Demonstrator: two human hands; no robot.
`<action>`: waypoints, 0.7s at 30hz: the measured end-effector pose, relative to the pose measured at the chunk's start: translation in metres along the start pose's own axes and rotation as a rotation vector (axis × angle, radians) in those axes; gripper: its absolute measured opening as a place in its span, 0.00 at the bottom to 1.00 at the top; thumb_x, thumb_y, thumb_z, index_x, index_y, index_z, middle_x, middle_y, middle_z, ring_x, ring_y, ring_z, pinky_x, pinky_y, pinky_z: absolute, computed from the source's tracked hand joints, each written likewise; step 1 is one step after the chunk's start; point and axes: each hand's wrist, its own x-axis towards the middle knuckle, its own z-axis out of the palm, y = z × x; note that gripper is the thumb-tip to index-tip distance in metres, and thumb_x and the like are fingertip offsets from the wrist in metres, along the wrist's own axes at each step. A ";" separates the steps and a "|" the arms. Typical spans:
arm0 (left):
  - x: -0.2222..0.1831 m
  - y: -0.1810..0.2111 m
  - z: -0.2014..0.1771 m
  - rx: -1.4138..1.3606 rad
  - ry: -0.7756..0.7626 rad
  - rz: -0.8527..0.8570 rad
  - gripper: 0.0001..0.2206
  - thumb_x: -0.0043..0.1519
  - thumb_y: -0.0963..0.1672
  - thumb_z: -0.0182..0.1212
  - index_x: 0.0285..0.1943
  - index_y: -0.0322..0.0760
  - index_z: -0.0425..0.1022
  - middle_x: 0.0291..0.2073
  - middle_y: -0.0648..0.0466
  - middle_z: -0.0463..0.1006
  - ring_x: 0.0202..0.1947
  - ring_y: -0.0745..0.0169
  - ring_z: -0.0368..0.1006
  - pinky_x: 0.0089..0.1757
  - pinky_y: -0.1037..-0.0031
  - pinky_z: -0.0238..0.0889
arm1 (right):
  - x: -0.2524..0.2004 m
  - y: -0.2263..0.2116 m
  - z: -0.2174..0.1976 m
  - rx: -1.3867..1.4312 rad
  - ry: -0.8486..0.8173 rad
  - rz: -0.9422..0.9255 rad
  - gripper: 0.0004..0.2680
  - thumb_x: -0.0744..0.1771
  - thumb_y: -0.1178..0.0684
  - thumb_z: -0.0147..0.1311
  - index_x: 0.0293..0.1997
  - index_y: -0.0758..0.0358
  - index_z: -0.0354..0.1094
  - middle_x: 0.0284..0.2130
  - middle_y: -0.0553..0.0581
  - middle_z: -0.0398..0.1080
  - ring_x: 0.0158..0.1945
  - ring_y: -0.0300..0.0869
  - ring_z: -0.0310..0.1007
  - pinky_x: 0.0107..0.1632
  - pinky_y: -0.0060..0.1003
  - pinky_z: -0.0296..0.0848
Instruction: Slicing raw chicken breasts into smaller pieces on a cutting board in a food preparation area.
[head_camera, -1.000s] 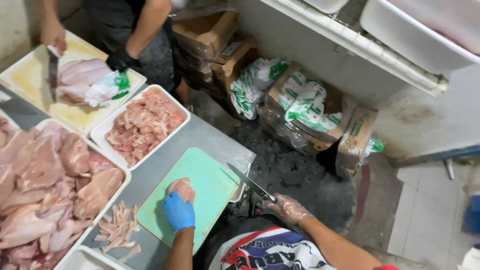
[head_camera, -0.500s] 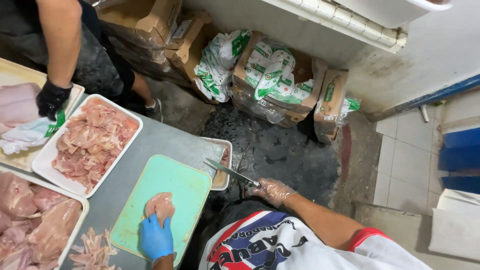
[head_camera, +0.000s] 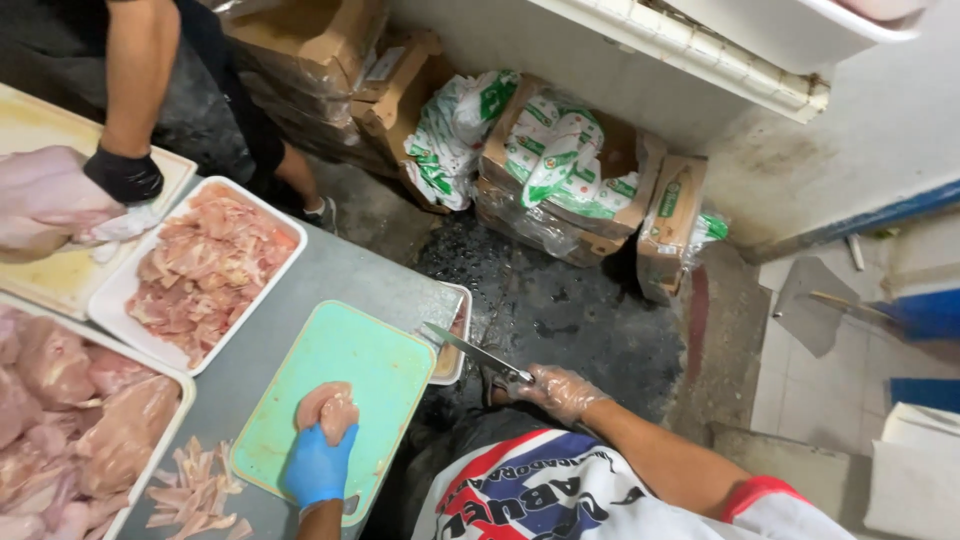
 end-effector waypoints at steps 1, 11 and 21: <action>0.003 -0.003 0.001 0.032 -0.037 0.100 0.21 0.58 0.59 0.60 0.34 0.44 0.84 0.28 0.48 0.81 0.32 0.42 0.79 0.36 0.53 0.73 | -0.003 0.001 0.004 -0.002 0.003 0.026 0.19 0.71 0.30 0.43 0.55 0.54 0.63 0.54 0.61 0.74 0.53 0.53 0.76 0.54 0.49 0.72; 0.014 -0.022 0.055 -0.058 -0.165 0.372 0.19 0.71 0.51 0.52 0.33 0.41 0.83 0.31 0.49 0.79 0.38 0.46 0.74 0.38 0.53 0.68 | 0.013 0.040 0.056 -0.285 0.384 -0.293 0.16 0.70 0.35 0.51 0.58 0.51 0.69 0.44 0.59 0.79 0.50 0.56 0.77 0.53 0.50 0.73; 0.007 -0.033 0.061 -0.365 0.072 0.459 0.11 0.52 0.47 0.68 0.20 0.40 0.75 0.19 0.50 0.77 0.28 0.48 0.77 0.38 0.59 0.73 | 0.069 -0.031 0.106 -0.365 0.006 0.103 0.19 0.70 0.26 0.47 0.66 0.35 0.64 0.56 0.49 0.77 0.63 0.46 0.76 0.65 0.45 0.78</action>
